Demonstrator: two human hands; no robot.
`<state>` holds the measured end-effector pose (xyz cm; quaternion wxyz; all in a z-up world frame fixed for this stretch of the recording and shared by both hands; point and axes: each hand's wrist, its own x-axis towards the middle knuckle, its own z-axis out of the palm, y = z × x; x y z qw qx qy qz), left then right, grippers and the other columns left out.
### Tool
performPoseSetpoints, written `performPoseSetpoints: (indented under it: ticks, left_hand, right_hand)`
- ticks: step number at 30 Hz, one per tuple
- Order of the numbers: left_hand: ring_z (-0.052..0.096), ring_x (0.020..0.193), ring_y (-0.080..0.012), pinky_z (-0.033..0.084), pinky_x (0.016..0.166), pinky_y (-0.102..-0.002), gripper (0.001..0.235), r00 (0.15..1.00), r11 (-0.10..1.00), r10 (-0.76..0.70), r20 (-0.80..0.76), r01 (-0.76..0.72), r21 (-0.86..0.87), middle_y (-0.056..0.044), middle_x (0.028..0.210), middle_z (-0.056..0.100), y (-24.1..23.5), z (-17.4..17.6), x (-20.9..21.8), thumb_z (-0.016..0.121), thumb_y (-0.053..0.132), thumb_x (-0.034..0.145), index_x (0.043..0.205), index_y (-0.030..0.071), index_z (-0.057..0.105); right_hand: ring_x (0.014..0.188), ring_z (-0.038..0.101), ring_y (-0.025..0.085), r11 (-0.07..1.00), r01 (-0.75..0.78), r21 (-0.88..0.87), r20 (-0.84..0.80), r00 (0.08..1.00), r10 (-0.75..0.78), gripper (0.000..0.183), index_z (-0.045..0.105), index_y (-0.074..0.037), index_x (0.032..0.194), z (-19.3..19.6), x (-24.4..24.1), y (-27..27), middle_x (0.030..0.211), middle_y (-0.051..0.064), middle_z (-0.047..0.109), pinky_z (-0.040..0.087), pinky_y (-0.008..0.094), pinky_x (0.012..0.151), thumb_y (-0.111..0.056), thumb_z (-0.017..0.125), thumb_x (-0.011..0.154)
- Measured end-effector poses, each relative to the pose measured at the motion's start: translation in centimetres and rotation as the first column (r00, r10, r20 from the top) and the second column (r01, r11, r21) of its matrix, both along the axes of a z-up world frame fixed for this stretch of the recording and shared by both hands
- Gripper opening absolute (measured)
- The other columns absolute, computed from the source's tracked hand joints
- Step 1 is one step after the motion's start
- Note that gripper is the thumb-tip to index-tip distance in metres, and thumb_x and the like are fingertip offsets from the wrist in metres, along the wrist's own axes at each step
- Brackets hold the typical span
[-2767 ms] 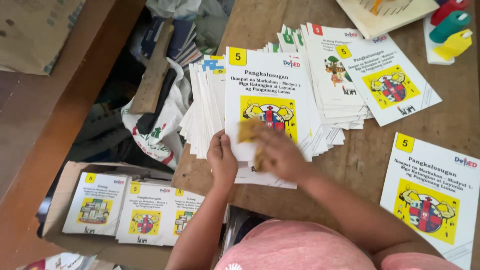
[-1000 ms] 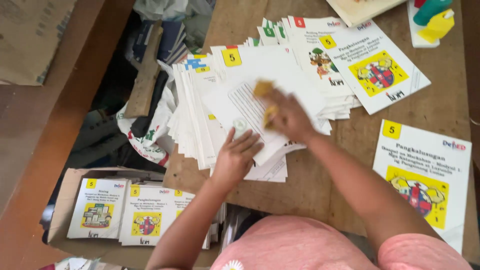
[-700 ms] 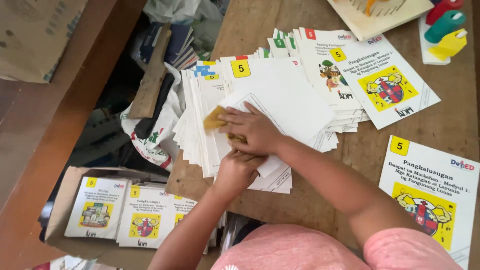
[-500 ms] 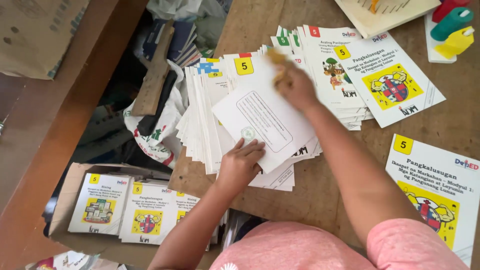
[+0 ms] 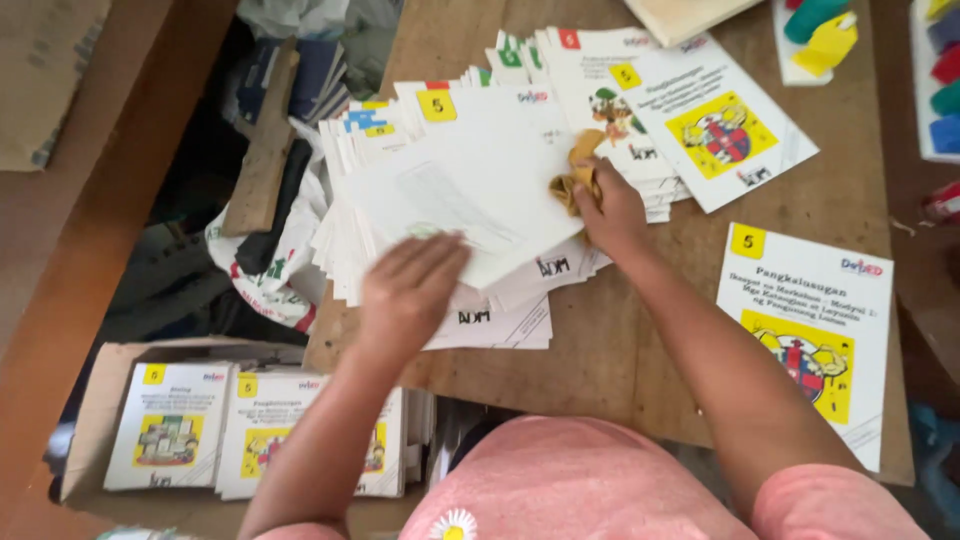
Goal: The person wipes the covers of several small booklets with a yellow cloth, then stacks them and places them into a cardboard box. The person repeats this process for different sets of booklets.
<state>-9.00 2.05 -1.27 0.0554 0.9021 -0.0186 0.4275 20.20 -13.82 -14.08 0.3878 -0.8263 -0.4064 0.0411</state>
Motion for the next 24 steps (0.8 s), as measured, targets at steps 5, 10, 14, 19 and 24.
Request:
performPoseSetpoints:
  ticks: [5,10,14,19,24]
  left_hand:
    - [0.072,0.067,-0.0404,0.056,0.071,-0.041,0.013,0.884,0.962,-0.273,0.38,0.258,0.091,-0.024,0.083,0.075,3.9,7.5,-3.5,0.068,-0.003,0.093,0.081,0.002,0.073]
    - [0.063,0.138,-0.0541,0.059,0.115,-0.065,0.031,0.605,0.577,0.083,0.792,0.619,-0.533,-0.023,0.148,0.065,0.2,8.7,-1.3,0.065,0.002,0.12,0.149,0.012,0.061]
    - [0.058,0.143,-0.038,0.057,0.116,-0.058,0.045,0.661,0.037,0.25,0.707,0.723,-0.69,-0.013,0.16,0.053,-6.0,3.7,4.0,0.07,0.009,0.109,0.147,0.023,0.053]
    - [0.07,0.1,-0.0219,0.062,0.068,-0.034,0.056,0.975,-0.475,-0.165,0.152,0.056,-0.878,-0.005,0.126,0.067,-15.9,-4.0,9.8,0.071,0.008,0.088,0.138,0.02,0.049]
    - [0.071,0.091,-0.0199,0.062,0.073,-0.033,0.038,0.769,-0.091,-0.617,-0.167,-0.281,-0.955,-0.01,0.11,0.075,-22.6,-12.8,11.7,0.074,0.015,0.085,0.12,0.008,0.062]
  right_hand:
    - [0.144,0.036,0.051,0.988,-0.089,0.124,0.058,0.995,0.082,0.052,0.049,-0.017,0.154,0.7,2.8,3.2,0.152,0.031,0.047,0.032,0.065,0.117,-0.027,0.059,0.105]
    - [0.153,0.035,0.034,0.876,-0.179,0.448,-0.257,0.913,0.318,0.084,0.034,-0.001,0.157,11.7,-7.3,-1.9,0.159,0.022,0.043,0.026,0.046,0.129,-0.066,0.02,0.106]
    - [0.151,0.042,0.036,0.805,0.126,0.579,-0.776,0.387,0.498,0.074,0.013,-0.015,0.165,7.0,-6.3,-9.0,0.158,0.023,0.046,0.029,0.047,0.121,-0.054,0.015,0.102]
    - [0.107,0.072,0.024,0.569,0.705,0.424,-0.885,0.457,0.094,0.07,0.05,-0.012,0.151,9.3,-4.2,-19.1,0.135,0.011,0.07,0.061,0.039,0.094,-0.001,0.066,0.084]
    - [0.112,0.065,0.019,0.712,0.672,0.204,-0.767,0.562,-0.31,0.067,0.047,-0.01,0.156,6.1,-4.3,-30.4,0.139,0.009,0.063,0.057,0.033,0.092,-0.014,0.067,0.092]
